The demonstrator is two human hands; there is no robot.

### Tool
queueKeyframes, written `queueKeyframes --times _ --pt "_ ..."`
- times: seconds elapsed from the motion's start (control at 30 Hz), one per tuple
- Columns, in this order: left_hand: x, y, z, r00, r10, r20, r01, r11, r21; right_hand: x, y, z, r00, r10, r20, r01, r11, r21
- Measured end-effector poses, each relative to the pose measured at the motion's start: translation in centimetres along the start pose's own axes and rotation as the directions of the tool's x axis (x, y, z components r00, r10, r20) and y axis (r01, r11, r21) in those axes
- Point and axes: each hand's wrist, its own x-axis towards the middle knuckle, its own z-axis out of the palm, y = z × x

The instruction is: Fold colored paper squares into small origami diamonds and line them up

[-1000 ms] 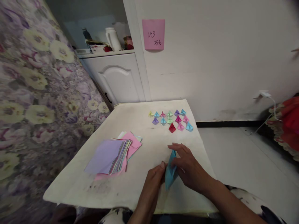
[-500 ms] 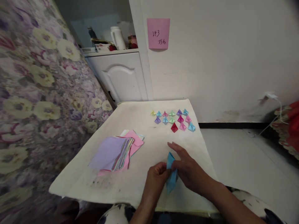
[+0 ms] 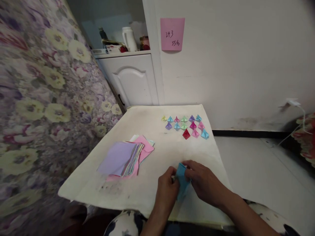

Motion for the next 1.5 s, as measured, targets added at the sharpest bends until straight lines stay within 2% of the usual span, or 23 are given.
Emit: queueKeyframes --times 0.13,0.23,0.37,0.7,0.93,1.1,1.33,1.4,1.5 --pt "0.1 0.0 -0.1 0.998 0.015 0.056 -0.007 0.988 -0.152 0.1 -0.1 0.0 0.999 0.016 0.033 -0.015 1.000 -0.015" --pt "0.3 0.1 -0.2 0.993 -0.059 0.100 0.082 0.967 -0.240 0.0 -0.1 0.0 0.999 0.031 0.036 -0.030 1.000 -0.008" --pt "0.4 -0.2 -0.2 0.987 -0.144 0.070 0.158 0.948 -0.277 -0.1 -0.1 -0.1 0.999 0.012 0.047 -0.013 0.999 0.030" --pt "0.8 -0.6 -0.1 0.981 -0.184 0.056 0.191 0.902 -0.388 -0.6 -0.4 -0.4 0.993 -0.011 0.117 0.006 0.999 0.045" --pt "0.8 -0.5 -0.2 0.970 -0.222 0.096 0.241 0.843 -0.482 -0.1 -0.2 0.5 1.000 0.014 0.008 -0.014 0.997 0.080" --pt "0.7 -0.5 -0.4 0.966 -0.216 0.140 0.257 0.777 -0.574 0.4 0.3 1.0 0.990 0.089 -0.105 -0.071 0.983 0.167" --pt "0.9 -0.1 -0.6 0.954 -0.234 0.190 0.300 0.786 -0.541 0.4 0.6 1.2 0.949 0.240 -0.205 -0.164 0.930 0.329" --pt "0.9 -0.1 -0.6 0.956 -0.231 0.180 0.292 0.801 -0.523 0.5 0.5 1.2 0.934 0.292 -0.205 -0.194 0.898 0.395" --pt "0.9 -0.1 -0.6 0.964 -0.219 0.154 0.266 0.835 -0.481 0.7 0.1 0.9 0.915 0.377 -0.145 -0.251 0.811 0.529"
